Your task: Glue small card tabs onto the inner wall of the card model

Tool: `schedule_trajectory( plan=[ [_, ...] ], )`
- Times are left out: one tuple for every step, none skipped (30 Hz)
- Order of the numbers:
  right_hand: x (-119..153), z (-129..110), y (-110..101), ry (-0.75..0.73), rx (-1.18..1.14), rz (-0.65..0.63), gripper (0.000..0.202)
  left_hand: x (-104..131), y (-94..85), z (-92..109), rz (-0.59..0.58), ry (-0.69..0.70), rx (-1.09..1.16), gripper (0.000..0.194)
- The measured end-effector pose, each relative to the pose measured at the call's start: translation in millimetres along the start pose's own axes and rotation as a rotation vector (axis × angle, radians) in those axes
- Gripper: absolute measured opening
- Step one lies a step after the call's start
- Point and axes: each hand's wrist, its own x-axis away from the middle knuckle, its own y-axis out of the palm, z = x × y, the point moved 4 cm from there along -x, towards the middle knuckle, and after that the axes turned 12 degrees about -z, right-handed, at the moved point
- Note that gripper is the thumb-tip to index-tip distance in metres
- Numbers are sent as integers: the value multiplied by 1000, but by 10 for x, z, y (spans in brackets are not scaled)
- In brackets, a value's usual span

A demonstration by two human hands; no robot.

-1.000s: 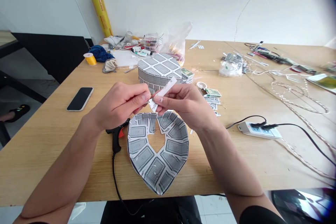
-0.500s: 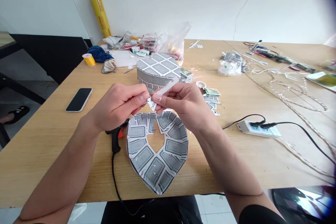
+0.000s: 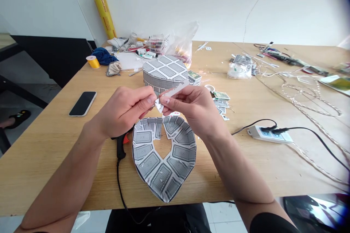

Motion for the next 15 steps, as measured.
schedule_trajectory(
  plan=[
    [5,1,3,-3,5,11,28,2,-7,0,-3,7,-4,43],
    [8,6,8,-3,11,20,28,4,-13,-2,-7,12,-7,43],
    [9,14,13,-4,16,24,28,5,-20,-5,-9,18,-8,43],
    [7,23,16,-5,19,25,28,5,-24,-8,-10,20,-9,43],
    [3,30,13,-11,18,28,28,3,-24,-8,-11,22,-12,42],
    [-1,33,0,-23,12,38,27,-2,-17,-5,-18,26,-18,42],
    [-5,29,-24,-39,2,58,26,-11,-2,4,-34,35,-26,41],
    [-9,21,-57,-55,-6,85,24,-21,19,17,-52,48,-37,41],
    [-11,7,-96,-72,-8,118,23,-32,44,32,-71,62,-47,41],
    [-13,-9,-135,-86,-4,149,22,-43,68,44,-88,73,-53,41],
    [-14,-28,-168,-97,7,172,20,-52,86,50,-98,79,-49,41],
    [-15,-44,-190,-103,20,183,19,-57,97,47,-98,73,-32,41],
    [-16,-57,-201,-109,30,183,18,-59,97,33,-87,55,-5,41],
    [-16,-64,-200,-111,35,175,17,-56,87,10,-61,28,29,41],
    [-16,-64,-190,-107,35,161,16,-48,69,-21,-21,-5,68,41]
  ],
)
